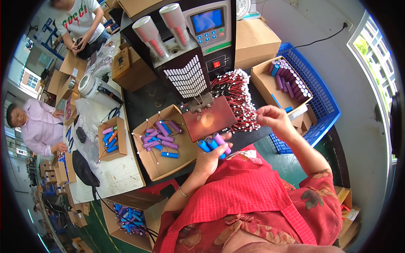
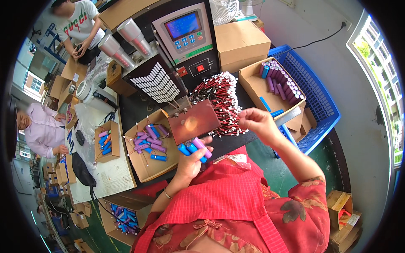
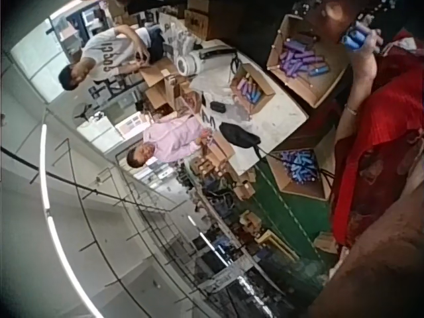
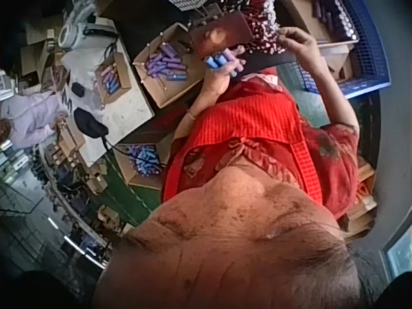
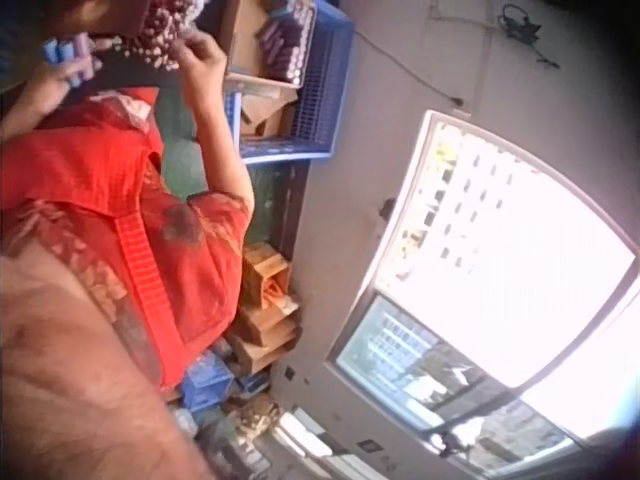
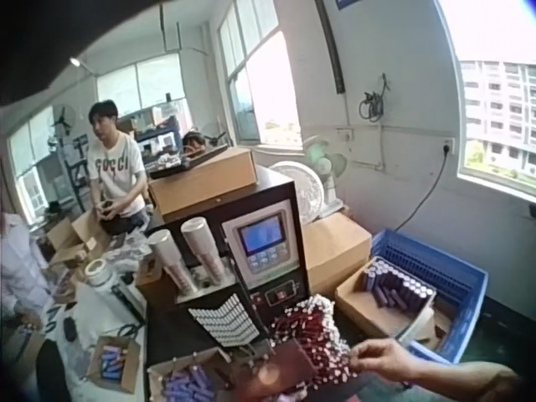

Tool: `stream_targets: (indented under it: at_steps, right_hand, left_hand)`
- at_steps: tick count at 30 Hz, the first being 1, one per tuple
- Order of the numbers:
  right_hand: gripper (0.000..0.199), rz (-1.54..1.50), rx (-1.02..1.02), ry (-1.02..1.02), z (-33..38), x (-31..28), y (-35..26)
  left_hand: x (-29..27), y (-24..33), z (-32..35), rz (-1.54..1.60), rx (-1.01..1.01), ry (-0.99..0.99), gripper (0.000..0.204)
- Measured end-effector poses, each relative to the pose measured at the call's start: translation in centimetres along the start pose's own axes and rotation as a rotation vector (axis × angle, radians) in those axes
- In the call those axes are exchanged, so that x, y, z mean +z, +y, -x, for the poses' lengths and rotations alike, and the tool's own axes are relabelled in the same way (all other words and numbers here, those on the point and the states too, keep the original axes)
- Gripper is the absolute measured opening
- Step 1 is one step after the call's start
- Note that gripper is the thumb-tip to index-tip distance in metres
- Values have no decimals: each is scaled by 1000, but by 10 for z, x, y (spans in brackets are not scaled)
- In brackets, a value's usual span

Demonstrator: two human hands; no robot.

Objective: The person attaches wire leads to cylindrical batteries using a spot welding machine and places the assembled batteries into boxes by hand.

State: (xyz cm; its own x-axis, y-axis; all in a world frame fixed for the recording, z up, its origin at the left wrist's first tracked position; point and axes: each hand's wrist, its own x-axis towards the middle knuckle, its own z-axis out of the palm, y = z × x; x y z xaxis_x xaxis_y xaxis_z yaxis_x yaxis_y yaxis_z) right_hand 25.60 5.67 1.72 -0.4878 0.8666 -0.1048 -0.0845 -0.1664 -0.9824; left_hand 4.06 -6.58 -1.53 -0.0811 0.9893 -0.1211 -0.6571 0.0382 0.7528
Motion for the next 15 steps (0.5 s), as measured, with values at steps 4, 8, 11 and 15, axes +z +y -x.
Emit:
stream_targets:
  at_steps: [4, 8, 11, 15]
  right_hand:
    - [12, 16, -7, -130, 23, 28, 33]
    - [21, 76, 108, -187, 46, 34, 53]
    - [33, 304, -34, -433, 43, 43, 32]
    - [29, 329, 46, -391, 32, 64, 13]
  left_hand:
    - [9, 17, 4, 29, 91, 48, 33]
    - [7, 6, 5, -70, 38, -29, 17]
    - [11, 10, 20, -120, 0, -32, 24]
    - [3, 0, 21, -249, 44, -37, 28]
